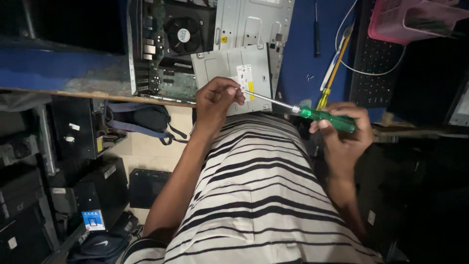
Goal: The person assembles an optical drive by attaching a circuit board to the drive's internal mechanism and securing the metal casing with screws. They use a screwdriver to fasten the screws and handle the drive components carefully.
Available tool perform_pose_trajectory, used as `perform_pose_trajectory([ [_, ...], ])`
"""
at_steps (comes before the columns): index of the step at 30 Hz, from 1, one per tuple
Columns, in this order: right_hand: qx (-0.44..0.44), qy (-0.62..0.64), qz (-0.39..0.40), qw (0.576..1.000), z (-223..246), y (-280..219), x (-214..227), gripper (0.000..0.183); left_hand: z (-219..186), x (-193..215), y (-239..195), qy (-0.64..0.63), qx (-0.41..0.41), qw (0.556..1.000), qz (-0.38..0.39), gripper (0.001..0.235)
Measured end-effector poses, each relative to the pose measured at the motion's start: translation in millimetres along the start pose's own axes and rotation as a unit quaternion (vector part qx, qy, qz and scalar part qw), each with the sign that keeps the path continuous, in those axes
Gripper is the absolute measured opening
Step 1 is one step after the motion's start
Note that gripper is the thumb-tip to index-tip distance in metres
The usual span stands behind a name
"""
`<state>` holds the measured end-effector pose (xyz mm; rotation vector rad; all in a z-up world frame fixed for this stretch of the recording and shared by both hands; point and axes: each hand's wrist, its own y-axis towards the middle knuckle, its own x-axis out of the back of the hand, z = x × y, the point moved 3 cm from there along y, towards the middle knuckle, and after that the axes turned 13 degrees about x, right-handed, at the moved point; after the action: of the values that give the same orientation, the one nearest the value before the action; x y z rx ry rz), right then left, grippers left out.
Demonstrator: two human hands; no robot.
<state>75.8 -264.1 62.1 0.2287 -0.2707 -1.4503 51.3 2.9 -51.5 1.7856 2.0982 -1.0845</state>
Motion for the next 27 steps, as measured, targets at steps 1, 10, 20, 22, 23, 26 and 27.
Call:
perform_pose_trajectory([
  [1,0.000,0.004,-0.001,1.000,-3.3,-0.3,0.6,0.021,-0.1,-0.4,1.0,0.000,0.000,1.000,0.005,0.011],
  [10,0.003,-0.010,0.020,1.000,-12.1,-0.2,0.3,0.018,0.7,-2.4,0.6,0.016,-0.001,1.000,-0.015,0.012],
  [20,0.042,-0.083,0.082,0.992,0.5,10.5,-1.6,0.016,-4.7,-6.1,-1.0,0.042,-0.002,0.999,-0.032,0.011],
  [22,0.056,-0.105,0.098,0.988,5.8,13.9,-3.3,0.017,-4.9,-6.2,-0.9,0.045,0.009,0.998,-0.047,0.011],
  [23,0.059,-0.111,0.102,0.987,8.1,15.1,-4.2,0.019,-4.2,-6.0,-0.9,0.055,0.007,0.997,-0.049,0.010],
  [26,0.033,-0.074,0.078,0.994,2.8,21.2,-8.4,0.017,-4.4,-5.2,-3.3,0.082,-0.010,0.995,-0.057,0.009],
  [27,0.018,-0.054,0.062,0.996,-1.5,22.2,-9.1,0.016,-3.7,-6.2,-4.9,0.089,-0.020,0.994,-0.057,0.009],
])
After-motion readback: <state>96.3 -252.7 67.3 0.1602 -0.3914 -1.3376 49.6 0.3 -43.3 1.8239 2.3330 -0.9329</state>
